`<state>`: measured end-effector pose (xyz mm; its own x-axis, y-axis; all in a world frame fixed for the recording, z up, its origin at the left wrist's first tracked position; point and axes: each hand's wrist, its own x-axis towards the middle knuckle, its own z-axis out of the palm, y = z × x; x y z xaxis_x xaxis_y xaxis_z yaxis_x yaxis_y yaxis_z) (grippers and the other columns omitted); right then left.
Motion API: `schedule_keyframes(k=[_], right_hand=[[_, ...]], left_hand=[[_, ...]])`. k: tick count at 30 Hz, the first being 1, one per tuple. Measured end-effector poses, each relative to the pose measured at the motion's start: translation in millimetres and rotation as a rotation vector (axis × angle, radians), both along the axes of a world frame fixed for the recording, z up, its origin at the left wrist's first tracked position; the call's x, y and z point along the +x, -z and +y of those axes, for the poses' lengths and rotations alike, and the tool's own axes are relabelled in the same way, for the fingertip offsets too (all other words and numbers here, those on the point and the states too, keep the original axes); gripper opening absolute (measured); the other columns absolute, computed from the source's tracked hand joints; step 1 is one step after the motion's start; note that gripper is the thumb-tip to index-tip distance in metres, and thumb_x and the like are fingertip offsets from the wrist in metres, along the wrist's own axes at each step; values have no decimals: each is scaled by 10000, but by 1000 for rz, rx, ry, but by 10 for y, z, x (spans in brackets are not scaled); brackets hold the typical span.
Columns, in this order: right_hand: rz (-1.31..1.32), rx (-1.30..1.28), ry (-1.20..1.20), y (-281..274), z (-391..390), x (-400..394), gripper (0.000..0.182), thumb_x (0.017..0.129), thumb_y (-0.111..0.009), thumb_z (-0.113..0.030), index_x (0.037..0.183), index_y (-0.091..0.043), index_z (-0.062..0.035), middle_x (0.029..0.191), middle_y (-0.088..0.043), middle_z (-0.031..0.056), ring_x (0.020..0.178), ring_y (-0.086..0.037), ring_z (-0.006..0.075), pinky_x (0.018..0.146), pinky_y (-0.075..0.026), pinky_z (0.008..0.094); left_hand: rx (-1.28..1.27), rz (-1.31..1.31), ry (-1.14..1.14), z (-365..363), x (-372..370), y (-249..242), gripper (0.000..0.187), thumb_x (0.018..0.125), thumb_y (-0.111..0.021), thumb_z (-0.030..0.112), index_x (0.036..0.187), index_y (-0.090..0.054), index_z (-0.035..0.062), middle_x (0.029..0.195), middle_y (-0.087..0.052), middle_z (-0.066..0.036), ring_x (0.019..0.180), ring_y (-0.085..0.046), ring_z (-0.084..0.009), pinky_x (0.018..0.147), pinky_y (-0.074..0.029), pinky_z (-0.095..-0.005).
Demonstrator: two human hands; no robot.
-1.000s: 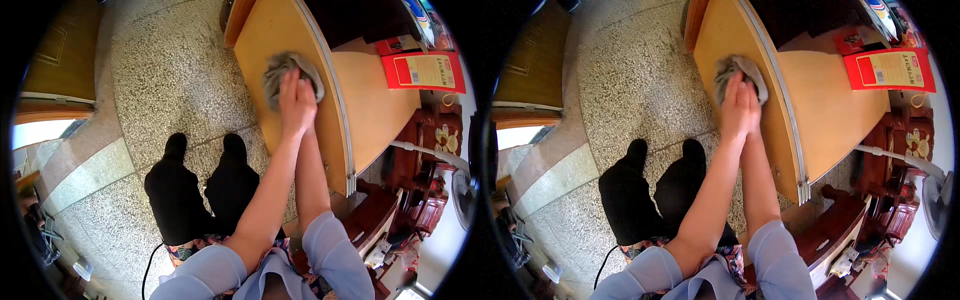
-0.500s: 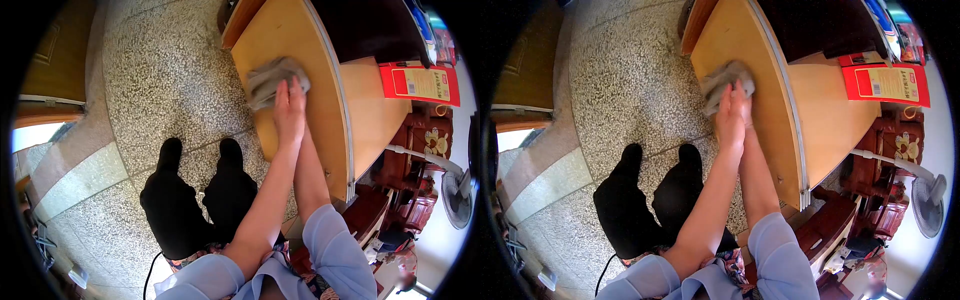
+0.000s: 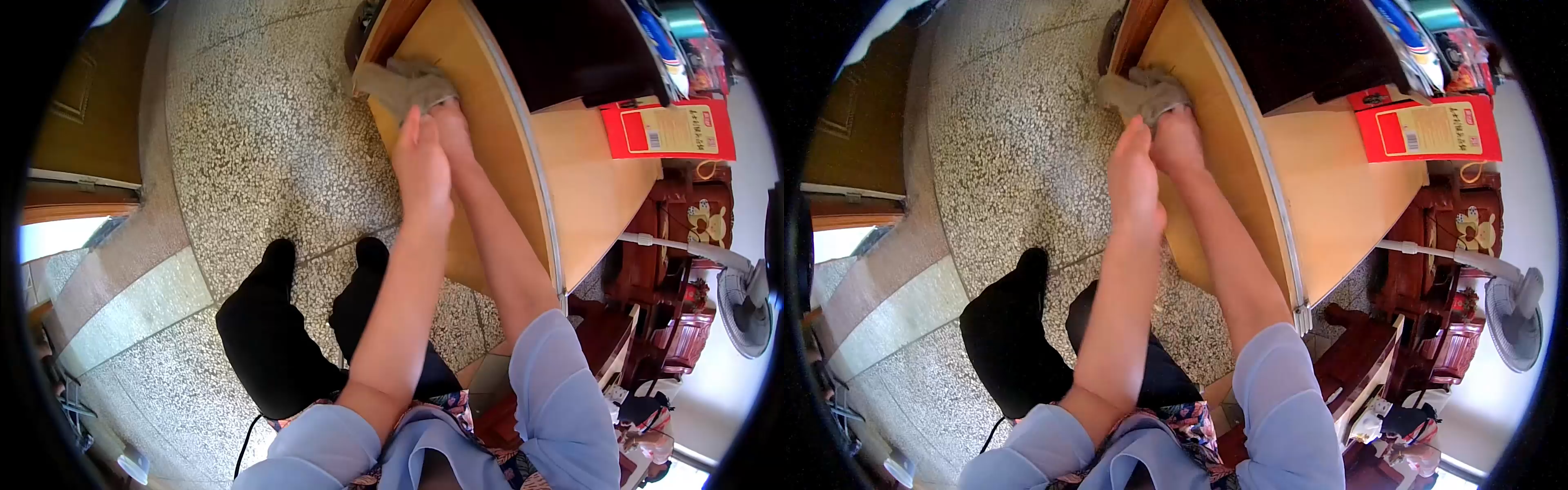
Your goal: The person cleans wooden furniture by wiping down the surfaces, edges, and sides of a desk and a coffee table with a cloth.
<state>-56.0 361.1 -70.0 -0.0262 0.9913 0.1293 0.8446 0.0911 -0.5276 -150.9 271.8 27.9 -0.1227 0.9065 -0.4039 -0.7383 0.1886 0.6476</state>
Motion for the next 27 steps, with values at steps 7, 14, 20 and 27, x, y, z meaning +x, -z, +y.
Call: schedule_keyframes(k=[7, 14, 20, 27], right_hand=[[-1483, -45, -219, -618, -8, -171, 535, 903, -427, -323, 1378, -396, -80, 1450, -346, 61, 1375, -214, 263, 1133, 9, 422], [-1584, -125, -330, -523, 184, -149, 652, 851, -500, -354, 1382, -347, -8, 1418, -369, 122, 1348, -256, 269, 1138, -48, 411], [-1476, -220, -241, -301, 4, -253, 611, 897, -422, -363, 1413, -312, -54, 1444, -338, 126, 1357, -246, 284, 1131, -56, 437], [-1413, -184, -263, -309, 275, -261, 608, 882, -441, -347, 1400, -330, -49, 1437, -345, 134, 1357, -235, 295, 1134, -69, 425]], left_hand=[[391, 683, 389, 961, -47, 1066, 518, 953, -445, 292, 1348, -379, -36, 1428, -346, -174, 1331, -310, -254, 1082, -237, -311], [445, 463, 469, 1439, 72, 1419, 525, 952, -371, 304, 1350, -370, -37, 1472, -255, -179, 1374, -201, -307, 1118, -167, -339], [473, 598, 201, 1290, 240, 1348, 503, 934, -411, 282, 1305, -422, -57, 1458, -280, -189, 1341, -276, -325, 1094, -233, -347], [448, 639, 15, 1577, 303, 1290, 437, 908, -452, 253, 1207, -524, -57, 1407, -371, -178, 1236, -420, -344, 1020, -348, -357]])
